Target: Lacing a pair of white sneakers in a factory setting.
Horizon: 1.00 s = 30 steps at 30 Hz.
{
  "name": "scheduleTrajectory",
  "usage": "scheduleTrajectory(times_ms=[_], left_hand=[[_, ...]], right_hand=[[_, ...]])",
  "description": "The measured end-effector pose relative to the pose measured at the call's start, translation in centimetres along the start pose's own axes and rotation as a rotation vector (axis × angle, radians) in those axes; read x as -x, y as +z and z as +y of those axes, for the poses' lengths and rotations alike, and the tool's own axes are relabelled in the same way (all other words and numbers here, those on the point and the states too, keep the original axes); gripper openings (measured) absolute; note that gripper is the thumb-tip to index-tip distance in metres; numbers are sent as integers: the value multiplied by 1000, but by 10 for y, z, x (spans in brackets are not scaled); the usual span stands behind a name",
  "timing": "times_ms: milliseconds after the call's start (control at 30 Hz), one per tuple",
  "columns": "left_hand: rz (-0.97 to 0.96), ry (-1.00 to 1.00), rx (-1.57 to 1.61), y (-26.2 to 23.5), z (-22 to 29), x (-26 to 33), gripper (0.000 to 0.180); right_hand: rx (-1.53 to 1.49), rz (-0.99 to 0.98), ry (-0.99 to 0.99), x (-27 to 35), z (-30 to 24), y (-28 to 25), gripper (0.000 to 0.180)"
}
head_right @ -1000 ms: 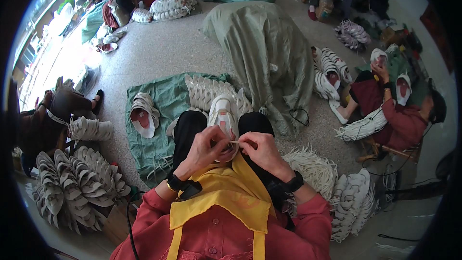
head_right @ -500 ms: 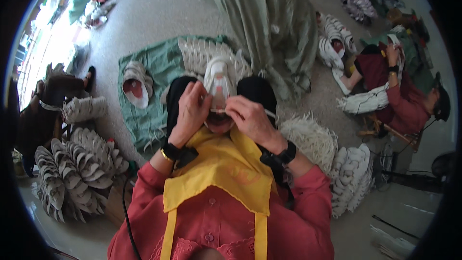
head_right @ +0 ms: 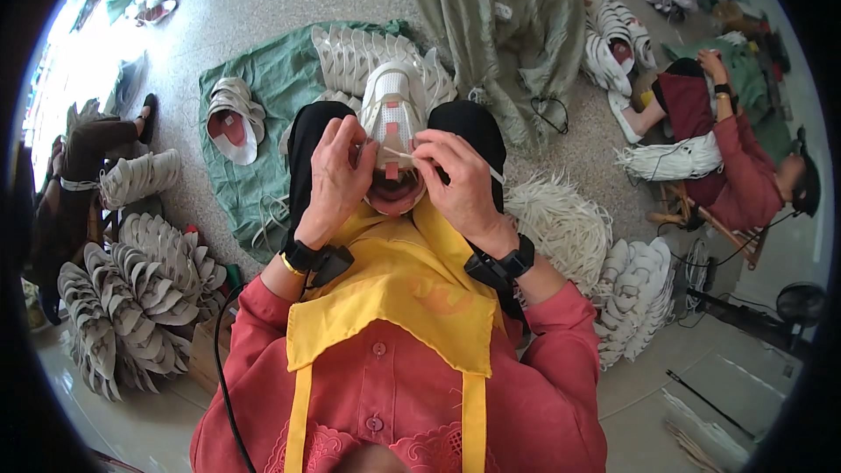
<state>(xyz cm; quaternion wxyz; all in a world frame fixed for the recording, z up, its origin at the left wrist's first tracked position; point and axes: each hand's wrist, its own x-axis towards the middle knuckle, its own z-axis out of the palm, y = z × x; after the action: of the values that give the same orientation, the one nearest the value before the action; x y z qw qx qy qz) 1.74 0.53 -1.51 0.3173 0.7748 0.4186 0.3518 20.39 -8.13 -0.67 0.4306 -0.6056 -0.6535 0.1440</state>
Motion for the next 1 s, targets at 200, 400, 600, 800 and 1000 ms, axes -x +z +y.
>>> scheduleTrajectory(times_ms=[200,400,600,800,1000], left_hand=[[47,57,-59,2,-2,2,18],[52,57,-64,4,-3,4,17],[53,40,-67,5,-3,7,16],[36,34,-71,3,-2,11,17],[2,-26,-30,-1,3,11,18]], right_hand=[[92,34,-21,-3,-9,11,13],[123,3,-79,1,-5,8,15],[132,-26,-112,1,-4,8,17],[168,-55,-151,3,-3,7,17],[86,-36,-85,3,-7,5,14]])
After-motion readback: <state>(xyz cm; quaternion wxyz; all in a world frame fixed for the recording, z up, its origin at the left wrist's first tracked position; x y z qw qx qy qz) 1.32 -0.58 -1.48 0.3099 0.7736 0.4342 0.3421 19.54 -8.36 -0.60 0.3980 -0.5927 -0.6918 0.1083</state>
